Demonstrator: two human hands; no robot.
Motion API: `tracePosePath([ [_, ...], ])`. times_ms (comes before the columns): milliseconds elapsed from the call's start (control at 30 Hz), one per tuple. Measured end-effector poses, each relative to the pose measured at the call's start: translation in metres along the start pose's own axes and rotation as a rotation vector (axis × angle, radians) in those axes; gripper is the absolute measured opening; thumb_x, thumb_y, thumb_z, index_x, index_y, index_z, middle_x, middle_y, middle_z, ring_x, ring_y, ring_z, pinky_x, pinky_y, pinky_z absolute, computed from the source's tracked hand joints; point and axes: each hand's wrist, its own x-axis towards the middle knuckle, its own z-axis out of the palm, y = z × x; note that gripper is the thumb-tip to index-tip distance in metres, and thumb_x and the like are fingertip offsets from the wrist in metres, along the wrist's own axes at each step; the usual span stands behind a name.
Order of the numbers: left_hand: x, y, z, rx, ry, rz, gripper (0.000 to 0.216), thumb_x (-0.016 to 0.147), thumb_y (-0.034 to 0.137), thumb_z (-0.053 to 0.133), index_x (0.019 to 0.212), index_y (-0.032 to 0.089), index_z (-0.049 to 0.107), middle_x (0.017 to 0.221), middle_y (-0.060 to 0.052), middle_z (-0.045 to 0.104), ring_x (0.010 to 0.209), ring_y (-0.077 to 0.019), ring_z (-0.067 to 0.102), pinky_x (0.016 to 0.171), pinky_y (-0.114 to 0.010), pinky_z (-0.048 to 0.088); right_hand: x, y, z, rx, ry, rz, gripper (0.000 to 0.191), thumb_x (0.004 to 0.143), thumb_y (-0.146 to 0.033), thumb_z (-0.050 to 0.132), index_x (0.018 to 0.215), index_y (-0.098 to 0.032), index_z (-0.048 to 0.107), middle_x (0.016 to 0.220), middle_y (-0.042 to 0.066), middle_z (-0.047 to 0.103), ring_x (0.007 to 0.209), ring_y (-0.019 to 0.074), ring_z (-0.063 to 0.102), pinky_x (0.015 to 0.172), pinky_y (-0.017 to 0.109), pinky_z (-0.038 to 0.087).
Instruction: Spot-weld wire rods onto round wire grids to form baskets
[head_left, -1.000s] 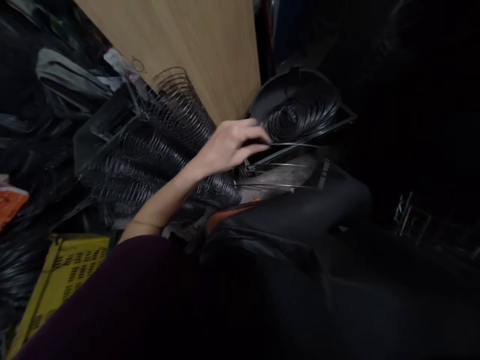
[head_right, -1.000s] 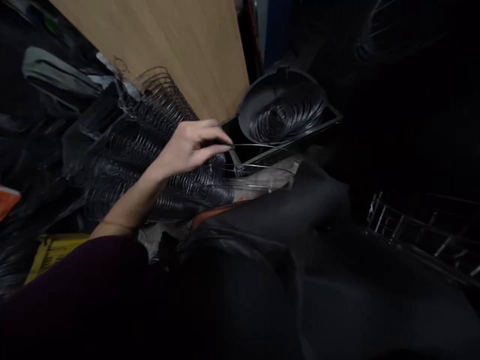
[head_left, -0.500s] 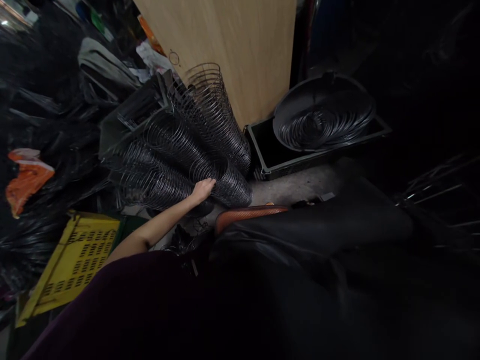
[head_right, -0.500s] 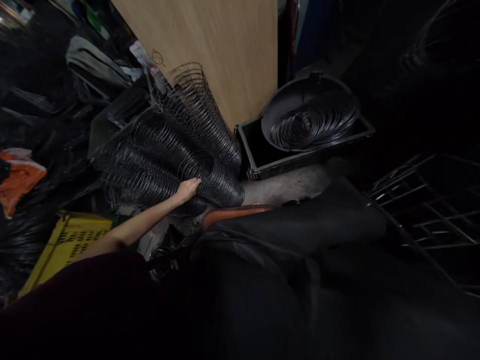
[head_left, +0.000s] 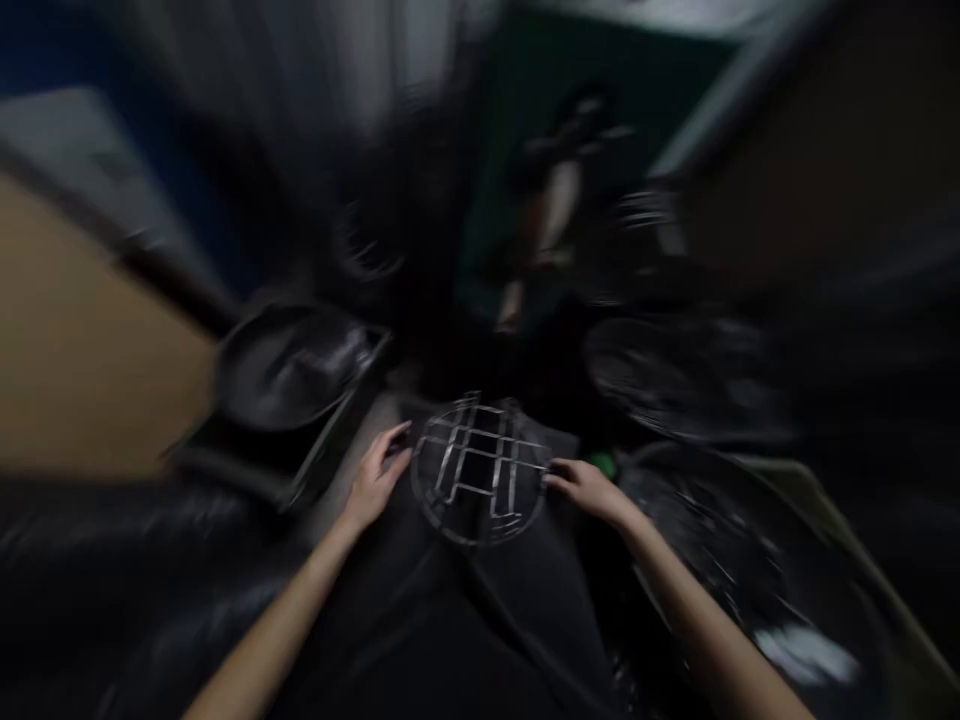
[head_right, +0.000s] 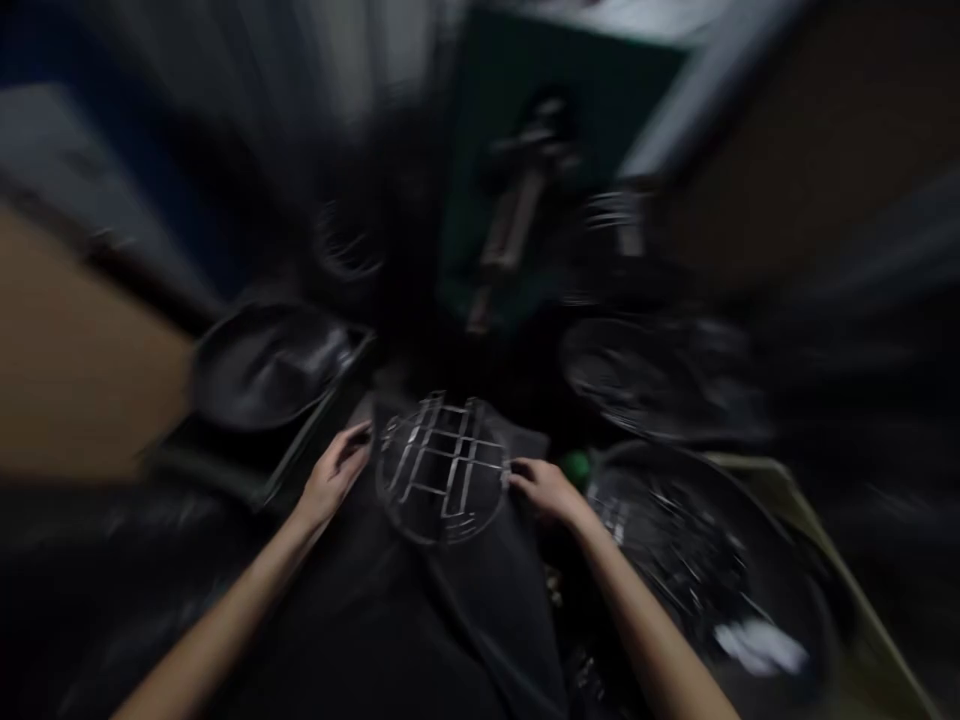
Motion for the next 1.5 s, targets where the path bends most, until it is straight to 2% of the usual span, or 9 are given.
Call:
tracePosePath([
  [133, 0.063, 0.005, 0.048, -0.056, -0.061, -0.033, 0.057, 0.084, 0.057, 0.054, 0.129, 0.022, 0.054, 0.130, -0.012, 0.061, 0.122, -0.0283, 0.059, 0.109, -0.046, 0.044, 0.011, 0.043, -0.103, -0.014, 0.437, 0.119, 0.017, 0.086, -0.030, 0.057, 0.094, -0.026, 0.072, 0.096, 0.004, 0.074, 0.090, 0.0245, 0.069, 0.085, 0.041, 0.055],
  [267, 0.067, 0.008, 0.071, -0.046, 0.048, -0.090, 0.052, 0.083, 0.062, 0.052, 0.117, 0.023, 0.061, 0.113, -0.009, 0.066, 0.105, -0.0274, 0.066, 0.100, -0.046, 0.051, 0.080, 0.047, -0.225, -0.240, 0.952, 0.074, 0.023, 0.086, -0.033, 0.056, 0.096, -0.019, 0.071, 0.099, 0.008, 0.072, 0.092, 0.0225, 0.067, 0.088, 0.037, 0.050],
  [367, 0.061, 0.011, 0.078, -0.051, 0.123, -0.123, 0.047, 0.084, 0.062, 0.051, 0.113, 0.026, 0.063, 0.106, -0.006, 0.067, 0.092, -0.0251, 0.069, 0.095, -0.044, 0.054, 0.146, 0.041, -0.290, -0.421, 0.911, 0.143, 0.024, 0.082, -0.028, 0.064, 0.102, -0.016, 0.070, 0.103, 0.011, 0.069, 0.093, 0.0226, 0.064, 0.086, 0.037, 0.050],
  [500, 0.057, 0.015, 0.076, -0.050, 0.151, -0.104, 0.042, 0.083, 0.060, 0.055, 0.105, 0.027, 0.067, 0.102, -0.004, 0.068, 0.089, -0.0245, 0.069, 0.088, -0.040, 0.058, 0.189, 0.042, -0.317, -0.619, 0.621, 0.203, 0.022, 0.076, -0.011, 0.064, 0.096, -0.017, 0.070, 0.098, 0.010, 0.068, 0.091, 0.0233, 0.062, 0.080, 0.037, 0.048],
  [767, 0.061, 0.020, 0.057, 0.040, 0.142, 0.035, 0.039, 0.088, 0.053, 0.052, 0.108, 0.025, 0.070, 0.110, -0.008, 0.065, 0.108, -0.0270, 0.062, 0.099, -0.044, 0.049, 0.101, 0.025, -0.281, -0.978, 0.428, 0.034, 0.024, 0.086, -0.004, 0.049, 0.104, -0.013, 0.063, 0.095, 0.010, 0.065, 0.079, 0.0167, 0.055, 0.063, 0.027, 0.038],
  [900, 0.064, 0.076, 0.032, -0.004, 0.116, 0.199, 0.041, 0.095, 0.048, 0.048, 0.120, 0.023, 0.067, 0.112, -0.007, 0.066, 0.100, -0.0205, 0.063, 0.092, -0.035, 0.050, 0.042, -0.028, -0.236, -0.980, 0.450, -0.124, 0.027, 0.094, -0.010, 0.038, 0.108, -0.014, 0.060, 0.092, 0.010, 0.061, 0.083, 0.0198, 0.057, 0.061, 0.028, 0.038],
  [1100, 0.068, 0.157, 0.025, -0.295, -0.240, 0.298, 0.040, 0.093, 0.046, 0.056, 0.121, 0.020, 0.066, 0.073, 0.000, 0.064, 0.061, -0.0103, 0.058, 0.061, -0.022, 0.048, 0.025, -0.094, -0.168, -0.583, 0.501, -0.468, 0.033, 0.102, -0.037, 0.034, 0.114, -0.023, 0.061, 0.100, 0.007, 0.065, 0.092, 0.0223, 0.062, 0.068, 0.034, 0.049],
  [1300, 0.059, 0.113, 0.031, -0.407, -0.180, 0.077, 0.037, 0.096, 0.042, 0.050, 0.122, 0.018, 0.062, 0.053, 0.006, 0.052, 0.037, -0.0050, 0.037, 0.038, -0.017, 0.028, 0.010, -0.048, -0.069, 0.066, 0.662, -0.179, 0.035, 0.094, -0.035, 0.051, 0.125, -0.020, 0.058, 0.096, 0.004, 0.067, 0.080, 0.0171, 0.063, 0.074, 0.033, 0.054],
  [1500, 0.069, 0.072, 0.046, 0.265, -0.006, 0.156, 0.032, 0.095, 0.028, 0.051, 0.123, 0.021, 0.065, 0.106, -0.007, 0.075, 0.095, -0.0207, 0.070, 0.089, -0.032, 0.053, 0.012, -0.019, -0.007, -0.023, 0.725, 0.171, 0.034, 0.091, -0.028, 0.046, 0.115, -0.022, 0.071, 0.092, 0.008, 0.060, 0.074, 0.0186, 0.058, 0.071, 0.035, 0.051],
])
